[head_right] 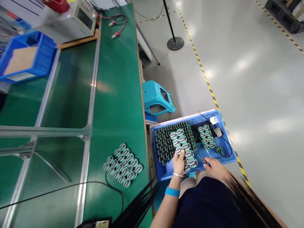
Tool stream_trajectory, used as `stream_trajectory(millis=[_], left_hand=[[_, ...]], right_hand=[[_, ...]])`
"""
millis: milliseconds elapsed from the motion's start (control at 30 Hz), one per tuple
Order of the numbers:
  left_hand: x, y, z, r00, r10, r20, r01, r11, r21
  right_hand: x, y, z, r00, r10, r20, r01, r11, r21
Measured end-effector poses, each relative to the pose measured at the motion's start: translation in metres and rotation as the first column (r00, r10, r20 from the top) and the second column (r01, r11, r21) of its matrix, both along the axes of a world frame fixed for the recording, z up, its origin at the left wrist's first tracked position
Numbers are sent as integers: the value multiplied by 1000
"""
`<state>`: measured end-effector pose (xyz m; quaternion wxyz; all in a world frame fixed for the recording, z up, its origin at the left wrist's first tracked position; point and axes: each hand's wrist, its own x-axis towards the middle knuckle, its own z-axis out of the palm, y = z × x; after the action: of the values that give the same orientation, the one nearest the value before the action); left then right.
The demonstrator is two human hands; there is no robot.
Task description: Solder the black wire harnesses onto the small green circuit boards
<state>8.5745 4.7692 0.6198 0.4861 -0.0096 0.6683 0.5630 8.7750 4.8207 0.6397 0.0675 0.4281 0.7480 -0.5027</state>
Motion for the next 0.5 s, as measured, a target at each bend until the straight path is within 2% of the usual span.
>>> stream_trajectory(millis=[100, 200, 333, 500], left_hand=[[-2, -5, -1, 998, 40, -47, -41, 999, -26], [-8, -15, -2, 991, 95, -96, -101, 993, -64], [-15, -29, -1, 982, 136, -132, -149, 983, -102], [-12, -31, 7, 986, 87, -144, -103, 989, -108]], right_hand=[[2, -2, -6, 994, -22, 103, 21, 1000, 8], [-8, 5, -23, 977, -105, 187, 99, 994, 44], [-52, 18, -56, 940, -235, 247, 218, 972, 92], [-93, 23, -85, 905, -314, 287, 275, 946, 171]])
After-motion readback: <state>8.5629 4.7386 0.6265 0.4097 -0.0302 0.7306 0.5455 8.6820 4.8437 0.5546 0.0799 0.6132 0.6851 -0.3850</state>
